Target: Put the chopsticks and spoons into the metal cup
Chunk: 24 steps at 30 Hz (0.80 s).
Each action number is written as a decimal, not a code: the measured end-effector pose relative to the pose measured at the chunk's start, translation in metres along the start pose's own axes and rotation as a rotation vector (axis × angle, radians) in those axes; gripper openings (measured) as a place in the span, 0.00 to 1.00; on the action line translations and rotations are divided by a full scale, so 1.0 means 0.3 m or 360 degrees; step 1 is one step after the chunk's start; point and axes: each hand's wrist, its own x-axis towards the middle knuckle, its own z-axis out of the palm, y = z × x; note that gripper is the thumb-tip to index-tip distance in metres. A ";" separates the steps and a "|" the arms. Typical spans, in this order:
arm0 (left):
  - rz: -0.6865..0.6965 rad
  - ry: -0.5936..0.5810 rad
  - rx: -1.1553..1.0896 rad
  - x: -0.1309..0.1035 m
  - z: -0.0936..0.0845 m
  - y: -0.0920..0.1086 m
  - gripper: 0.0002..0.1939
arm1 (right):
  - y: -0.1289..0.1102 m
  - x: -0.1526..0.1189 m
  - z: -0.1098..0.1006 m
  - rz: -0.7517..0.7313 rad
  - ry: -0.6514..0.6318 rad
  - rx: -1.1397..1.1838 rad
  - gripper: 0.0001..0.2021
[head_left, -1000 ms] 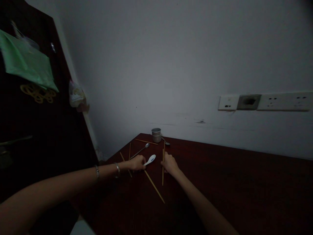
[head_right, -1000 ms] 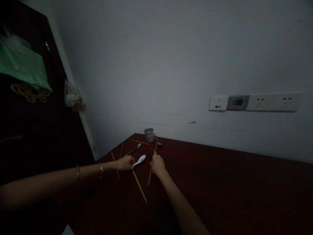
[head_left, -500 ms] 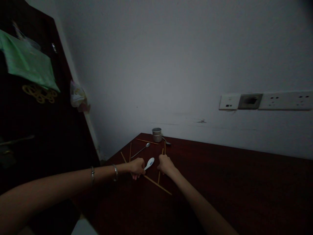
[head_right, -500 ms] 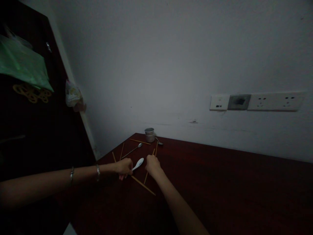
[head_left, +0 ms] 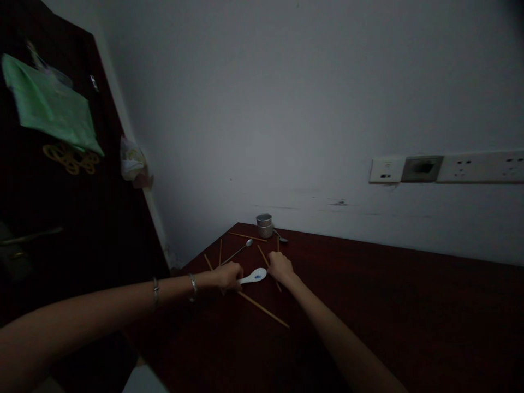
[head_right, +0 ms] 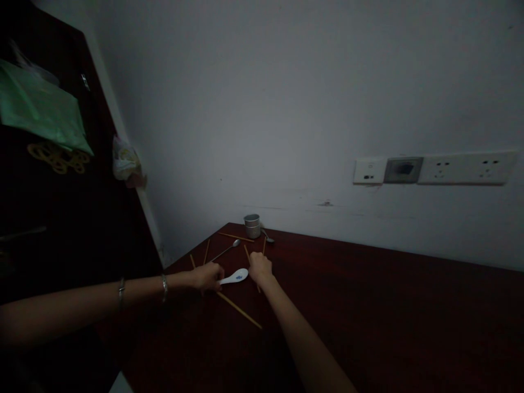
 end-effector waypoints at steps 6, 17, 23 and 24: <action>0.0101 0.0089 0.0213 -0.009 -0.026 0.002 0.10 | 0.024 0.011 0.008 0.0006 -0.0056 0.0117 0.18; 0.0127 0.0094 0.0226 0.003 -0.022 -0.005 0.11 | 0.023 0.009 0.028 -0.0032 -0.0040 0.0242 0.17; 0.0101 0.0086 0.0282 0.010 -0.032 -0.008 0.13 | 0.040 0.042 0.046 -0.0153 -0.0073 0.0470 0.19; 0.0099 0.0083 0.0309 0.010 -0.035 -0.007 0.13 | 0.048 0.047 0.043 -0.0156 -0.0055 0.0497 0.19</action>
